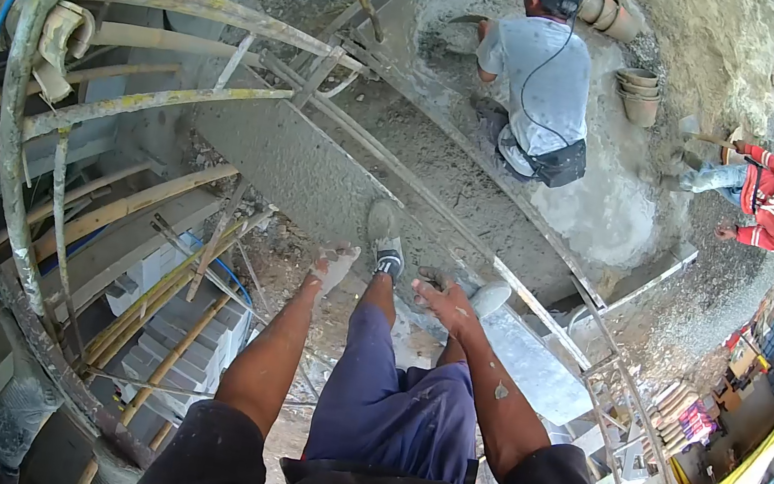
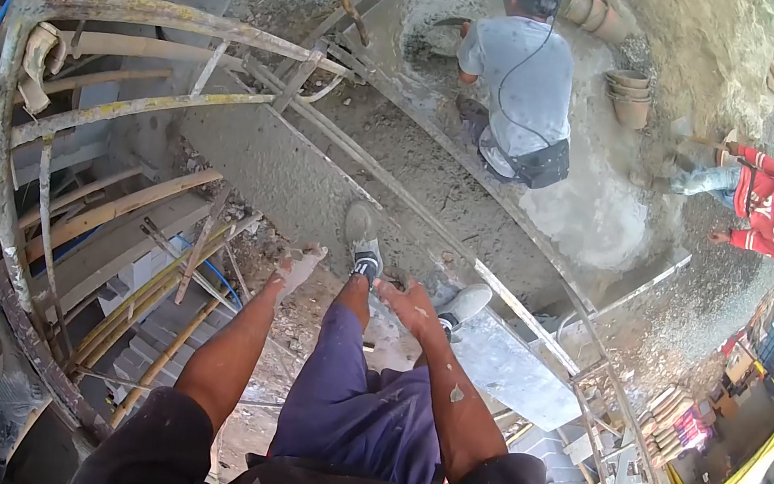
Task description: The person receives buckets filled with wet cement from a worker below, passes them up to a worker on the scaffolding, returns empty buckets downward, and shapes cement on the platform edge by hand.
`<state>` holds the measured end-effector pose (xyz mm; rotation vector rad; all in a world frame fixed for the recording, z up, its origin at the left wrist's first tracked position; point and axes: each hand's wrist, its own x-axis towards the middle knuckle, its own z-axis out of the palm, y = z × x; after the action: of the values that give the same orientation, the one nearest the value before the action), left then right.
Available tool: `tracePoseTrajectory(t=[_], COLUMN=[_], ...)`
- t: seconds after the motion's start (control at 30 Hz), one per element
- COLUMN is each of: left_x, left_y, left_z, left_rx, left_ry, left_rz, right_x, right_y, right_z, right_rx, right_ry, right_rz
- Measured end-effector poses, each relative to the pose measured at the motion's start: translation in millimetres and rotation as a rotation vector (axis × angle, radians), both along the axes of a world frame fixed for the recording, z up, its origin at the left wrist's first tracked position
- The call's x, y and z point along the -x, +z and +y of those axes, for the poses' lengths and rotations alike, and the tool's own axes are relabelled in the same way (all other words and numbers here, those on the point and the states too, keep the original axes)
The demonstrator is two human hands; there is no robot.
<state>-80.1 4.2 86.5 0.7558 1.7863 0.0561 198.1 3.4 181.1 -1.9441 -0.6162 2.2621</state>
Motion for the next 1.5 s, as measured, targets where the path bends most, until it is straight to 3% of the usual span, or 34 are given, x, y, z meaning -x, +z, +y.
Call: tracePoseTrajectory(t=[0.07,0.13,0.2,0.27,0.33,0.37,0.47,0.53,0.6,0.7,0.8,0.93,1.03,1.1,1.17,1.23,1.3,1.37,1.43,1.5], left_x=[7,-4,-2,1,-11,-18,-36,-56,-58,-44,-33,1,-14,-18,-19,9,1,32,25,42], left_y=[-25,-27,-60,-108,-122,-118,-131,-110,-127,-154,-144,-133,-44,-16,44,64,141,197,286,360], left_z=[24,71,106,137,174,199,262,308,341,386,409,368,296,255,231,182,160,139,116,90], left_rx=[-0.229,-0.113,-0.183,-0.418,-0.466,-0.480,-0.705,-0.630,-0.750,-0.887,-0.643,-0.460,-0.455,-0.528,-0.436,-0.298,-0.111,-0.040,-0.046,-0.095], left_ry=[-0.203,-0.335,-0.318,-0.454,-0.263,-0.339,-0.506,-0.642,-0.651,-0.963,-1.272,-1.096,-1.192,-1.015,-0.771,-0.385,-0.169,-0.468,0.124,0.302], left_rz=[0.143,0.198,0.122,0.123,0.078,0.082,0.172,0.278,0.326,0.565,0.324,-0.263,-0.086,-0.188,-0.226,-0.246,-0.180,-0.057,-0.347,-0.432], right_x=[8,12,7,8,11,13,15,22,30,37,38,33,20,8,-3,-12,-16,-12,-8,8], right_y=[-29,-60,-66,-92,-130,-136,-124,-119,-105,-85,-74,-69,-46,-34,-23,-17,-20,-21,-20,11], right_z=[12,20,50,66,70,77,97,101,98,80,60,18,2,-16,-21,-29,-42,-54,-64,-60], right_rx=[-0.047,-0.164,-0.150,-0.156,-0.176,-0.190,-0.212,-0.217,-0.194,-0.148,-0.113,-0.056,-0.040,-0.039,-0.013,0.053,0.108,0.088,0.151,0.200], right_ry=[-0.005,-0.027,-0.043,-0.048,-0.044,-0.070,-0.131,-0.149,-0.182,-0.215,-0.137,-0.163,-0.125,-0.104,-0.121,-0.162,-0.214,-0.206,-0.124,-0.157], right_rz=[-0.016,-0.058,-0.067,-0.096,-0.150,-0.147,-0.119,-0.066,-0.027,0.040,0.057,0.097,0.054,0.004,0.030,0.030,0.037,0.068,0.125,0.263])
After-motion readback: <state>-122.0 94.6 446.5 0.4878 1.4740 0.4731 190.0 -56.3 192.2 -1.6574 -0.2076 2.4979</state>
